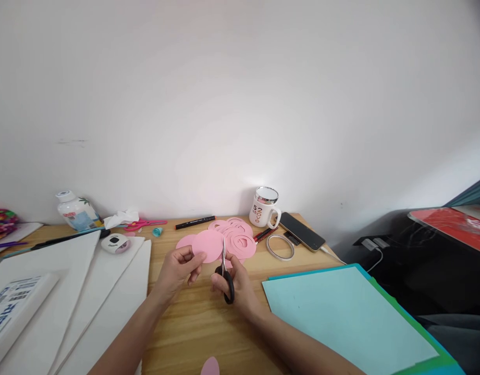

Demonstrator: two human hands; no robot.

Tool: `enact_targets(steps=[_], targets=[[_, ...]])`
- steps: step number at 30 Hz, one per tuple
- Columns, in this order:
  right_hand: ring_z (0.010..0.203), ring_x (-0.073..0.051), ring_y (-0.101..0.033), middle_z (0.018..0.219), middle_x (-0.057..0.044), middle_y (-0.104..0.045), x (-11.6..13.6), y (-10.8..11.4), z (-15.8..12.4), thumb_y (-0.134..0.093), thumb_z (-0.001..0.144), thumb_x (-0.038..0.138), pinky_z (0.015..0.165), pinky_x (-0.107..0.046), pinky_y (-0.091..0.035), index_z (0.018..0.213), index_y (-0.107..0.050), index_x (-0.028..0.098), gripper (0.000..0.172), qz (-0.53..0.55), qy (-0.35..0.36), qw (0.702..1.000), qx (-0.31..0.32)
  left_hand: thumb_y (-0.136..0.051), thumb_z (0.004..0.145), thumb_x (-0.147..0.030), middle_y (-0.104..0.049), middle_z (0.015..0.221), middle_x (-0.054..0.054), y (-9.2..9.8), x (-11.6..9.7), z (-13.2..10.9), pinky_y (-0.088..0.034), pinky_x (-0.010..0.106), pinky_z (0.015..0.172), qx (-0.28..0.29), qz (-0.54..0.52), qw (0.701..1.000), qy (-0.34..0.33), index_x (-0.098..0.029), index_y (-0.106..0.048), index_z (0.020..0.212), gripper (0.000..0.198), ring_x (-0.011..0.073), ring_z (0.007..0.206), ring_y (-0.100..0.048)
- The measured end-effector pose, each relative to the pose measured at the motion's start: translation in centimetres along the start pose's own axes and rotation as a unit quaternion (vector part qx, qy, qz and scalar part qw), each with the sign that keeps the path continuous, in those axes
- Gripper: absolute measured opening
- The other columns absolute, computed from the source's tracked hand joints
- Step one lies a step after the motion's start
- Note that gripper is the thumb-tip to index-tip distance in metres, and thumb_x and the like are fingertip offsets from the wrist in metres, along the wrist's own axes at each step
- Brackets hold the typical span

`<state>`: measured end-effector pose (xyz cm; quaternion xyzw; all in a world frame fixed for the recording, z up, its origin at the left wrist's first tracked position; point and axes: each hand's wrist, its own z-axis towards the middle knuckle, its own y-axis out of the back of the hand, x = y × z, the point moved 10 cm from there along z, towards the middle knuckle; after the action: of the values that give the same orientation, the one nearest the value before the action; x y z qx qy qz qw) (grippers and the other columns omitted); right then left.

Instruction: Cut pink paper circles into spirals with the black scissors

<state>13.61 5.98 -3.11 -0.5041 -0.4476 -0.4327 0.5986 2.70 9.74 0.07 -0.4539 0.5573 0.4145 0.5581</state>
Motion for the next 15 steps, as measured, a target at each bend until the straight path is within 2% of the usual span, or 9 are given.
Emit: enact_targets(steps=[8, 15], targets=[[0.044, -0.011, -0.047, 0.052, 0.008, -0.053, -0.42, 0.01, -0.12, -0.07, 0.066, 0.049, 0.043, -0.021, -0.033, 0.101, -0.039, 0.022, 0.054, -0.009, -0.013, 1.0, -0.002, -0.072, 0.063, -0.039, -0.051, 0.043, -0.005, 0.13, -0.02, -0.02, -0.025, 0.017, 0.031, -0.006, -0.009, 1.0, 0.002, -0.015, -0.053, 0.058, 0.032, 0.0038, 0.031, -0.036], [0.043, -0.011, -0.047, 0.051, 0.008, -0.052, -0.29, -0.24, -0.12, -0.07, 0.066, 0.05, 0.043, -0.021, -0.034, 0.101, -0.039, 0.022, 0.055, -0.001, -0.006, 1.0, 0.005, -0.066, 0.069, -0.044, -0.055, 0.046, -0.005, 0.1, 0.13, 0.07, -0.026, 0.017, 0.029, -0.004, -0.026, 1.0, 0.003, -0.016, -0.052, 0.064, 0.032, 0.0043, 0.029, -0.038]])
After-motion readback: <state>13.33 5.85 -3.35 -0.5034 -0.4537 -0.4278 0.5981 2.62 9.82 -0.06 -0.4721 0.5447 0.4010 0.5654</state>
